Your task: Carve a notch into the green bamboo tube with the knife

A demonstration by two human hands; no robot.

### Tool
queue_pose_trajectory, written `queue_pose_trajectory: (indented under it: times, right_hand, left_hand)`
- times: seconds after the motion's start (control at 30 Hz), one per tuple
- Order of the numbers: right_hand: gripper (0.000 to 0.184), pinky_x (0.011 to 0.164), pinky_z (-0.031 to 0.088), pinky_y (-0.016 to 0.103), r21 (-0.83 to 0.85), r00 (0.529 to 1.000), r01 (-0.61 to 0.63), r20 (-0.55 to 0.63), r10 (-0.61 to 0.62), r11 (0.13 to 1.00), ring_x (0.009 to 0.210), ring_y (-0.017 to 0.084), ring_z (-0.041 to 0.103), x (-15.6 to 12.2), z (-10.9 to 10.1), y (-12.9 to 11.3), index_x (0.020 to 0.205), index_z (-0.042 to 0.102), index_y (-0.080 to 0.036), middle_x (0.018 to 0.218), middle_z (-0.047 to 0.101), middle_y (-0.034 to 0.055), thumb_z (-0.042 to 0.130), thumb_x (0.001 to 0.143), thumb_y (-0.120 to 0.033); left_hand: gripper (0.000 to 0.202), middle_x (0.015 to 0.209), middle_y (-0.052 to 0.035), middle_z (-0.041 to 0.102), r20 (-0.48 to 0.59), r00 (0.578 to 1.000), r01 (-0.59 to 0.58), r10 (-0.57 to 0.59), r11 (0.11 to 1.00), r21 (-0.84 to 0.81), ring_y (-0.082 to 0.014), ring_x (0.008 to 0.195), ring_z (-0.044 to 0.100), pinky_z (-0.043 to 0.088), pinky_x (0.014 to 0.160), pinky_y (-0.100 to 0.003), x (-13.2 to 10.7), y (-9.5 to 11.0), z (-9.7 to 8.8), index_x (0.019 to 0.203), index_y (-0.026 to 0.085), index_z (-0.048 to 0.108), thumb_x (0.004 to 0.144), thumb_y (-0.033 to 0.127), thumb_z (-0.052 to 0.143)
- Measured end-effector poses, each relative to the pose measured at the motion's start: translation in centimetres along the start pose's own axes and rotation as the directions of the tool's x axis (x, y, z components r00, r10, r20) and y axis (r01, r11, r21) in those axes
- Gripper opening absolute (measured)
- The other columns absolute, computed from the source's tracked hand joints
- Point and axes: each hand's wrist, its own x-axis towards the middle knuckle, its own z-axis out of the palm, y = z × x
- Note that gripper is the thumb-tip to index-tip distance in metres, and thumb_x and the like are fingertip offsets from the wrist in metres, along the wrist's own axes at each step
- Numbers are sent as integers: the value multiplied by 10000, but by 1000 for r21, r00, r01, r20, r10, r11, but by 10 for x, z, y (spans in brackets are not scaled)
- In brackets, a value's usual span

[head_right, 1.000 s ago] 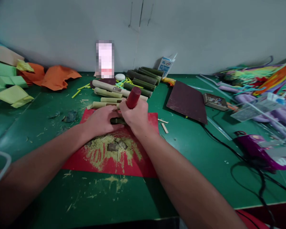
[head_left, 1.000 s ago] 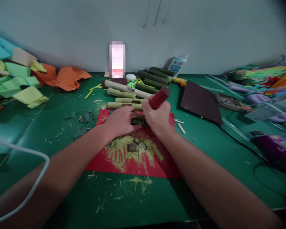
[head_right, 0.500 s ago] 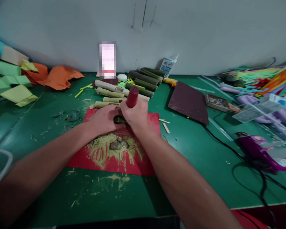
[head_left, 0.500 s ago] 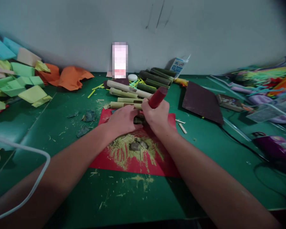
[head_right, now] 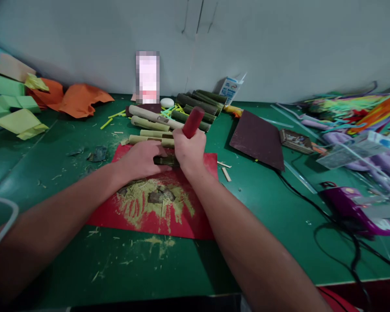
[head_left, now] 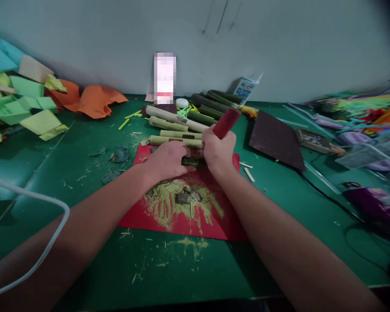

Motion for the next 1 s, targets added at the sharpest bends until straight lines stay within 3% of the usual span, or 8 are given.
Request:
queue_pose_trajectory:
  times: [0.33, 0.6, 0.8, 1.0]
  right_hand:
    - [263, 550, 370, 303, -7, 999, 50, 20, -50, 999, 582, 131, 432, -3, -1, -2, 577, 427, -250, 570, 451, -25, 595, 746, -361]
    - [274, 546, 324, 296, -2, 990, 130, 60, -130, 992, 575, 113, 373, -5, 2, -4, 554, 399, -245, 566, 399, -40, 607, 731, -263]
    - [272, 481, 306, 289, 77, 998, -21, 61, 16, 997, 507, 110, 366, -3, 1, -2, 555, 384, -257, 512, 388, -58, 600, 720, -267]
    - [253, 495, 336, 289, 80, 1000, 7, -29, -5, 997, 510, 113, 393, 2, 1, 1, 552, 421, -248, 509, 409, -61, 590, 738, -282]
  left_hand:
    - [302, 1068, -121, 721, 1, 1000, -3, 3, 1000, 19, -304, 1074, 667, 530, 969, -445, 0, 0, 1, 1039, 165, 767, 865, 410, 742]
    - [305, 1107, -134, 747, 3, 1000, -14, 14, 999, -52, -303, 1070, 691, 544, 956, -431, 1, 0, -1, 1083, 136, 780, 866, 349, 758]
    - [317, 1095, -119, 754, 16, 998, -62, 62, 998, -21, -304, 1082, 681, 528, 971, -441, 2, -6, 1, 1103, 160, 774, 884, 384, 724]
    - [342, 1008, -115, 711, 8, 999, -35, 35, 996, 77, -291, 988, 662, 529, 888, -422, 1, -5, 1, 1056, 162, 780, 878, 446, 710]
